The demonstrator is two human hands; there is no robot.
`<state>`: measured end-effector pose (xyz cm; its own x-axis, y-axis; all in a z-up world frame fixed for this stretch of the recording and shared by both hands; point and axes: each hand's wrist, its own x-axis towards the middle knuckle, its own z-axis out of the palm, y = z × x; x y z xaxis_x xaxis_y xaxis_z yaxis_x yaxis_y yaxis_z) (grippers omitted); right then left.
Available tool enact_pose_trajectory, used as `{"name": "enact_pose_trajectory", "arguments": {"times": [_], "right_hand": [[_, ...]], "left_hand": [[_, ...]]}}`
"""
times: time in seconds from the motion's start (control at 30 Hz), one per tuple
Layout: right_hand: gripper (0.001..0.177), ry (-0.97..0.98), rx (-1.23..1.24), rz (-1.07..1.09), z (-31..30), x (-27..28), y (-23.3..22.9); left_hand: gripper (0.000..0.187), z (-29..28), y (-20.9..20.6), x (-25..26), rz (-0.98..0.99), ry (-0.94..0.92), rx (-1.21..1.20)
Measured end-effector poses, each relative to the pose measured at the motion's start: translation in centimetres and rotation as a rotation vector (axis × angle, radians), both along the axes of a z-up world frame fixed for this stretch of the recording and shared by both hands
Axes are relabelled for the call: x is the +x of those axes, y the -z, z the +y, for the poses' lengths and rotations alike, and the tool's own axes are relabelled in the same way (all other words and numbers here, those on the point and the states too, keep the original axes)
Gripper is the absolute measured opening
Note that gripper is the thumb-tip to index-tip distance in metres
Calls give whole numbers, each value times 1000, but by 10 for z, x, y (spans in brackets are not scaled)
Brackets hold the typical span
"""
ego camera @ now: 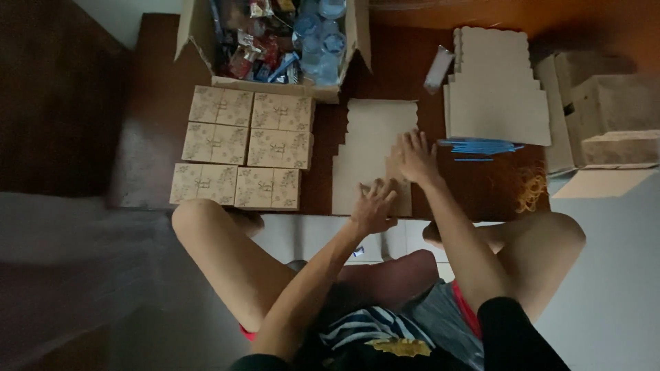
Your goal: Folding flat cardboard templates into small boxes and stacking them on a table.
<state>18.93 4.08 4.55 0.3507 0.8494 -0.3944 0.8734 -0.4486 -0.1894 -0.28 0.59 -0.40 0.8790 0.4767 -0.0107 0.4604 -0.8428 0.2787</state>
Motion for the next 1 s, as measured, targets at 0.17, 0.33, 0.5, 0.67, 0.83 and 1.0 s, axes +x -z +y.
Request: {"name": "enact_pose_trajectory", "arguments": {"times": [0.17,0.33,0.5,0.67,0.83,1.0], "right_hand": [[76,183,113,57,30,50,48],[79,355,192,162,39,53,27],[85,568,184,431,38,47,4],[75,585,361,464,43,51,23],[54,471,578,458,40,29,35],[84,377,638,457,32,0,8]], "left_hand": [[62,3,3,2,-31,2,-8],[61,6,3,5,52,10,-65],[53,-1,0,6,34,-34,37],[45,-2,15,11,-4,-56,33],[38,-1,6,9,-28,-41,-43],[41,-2,13,14,45,-35,-9]]}}
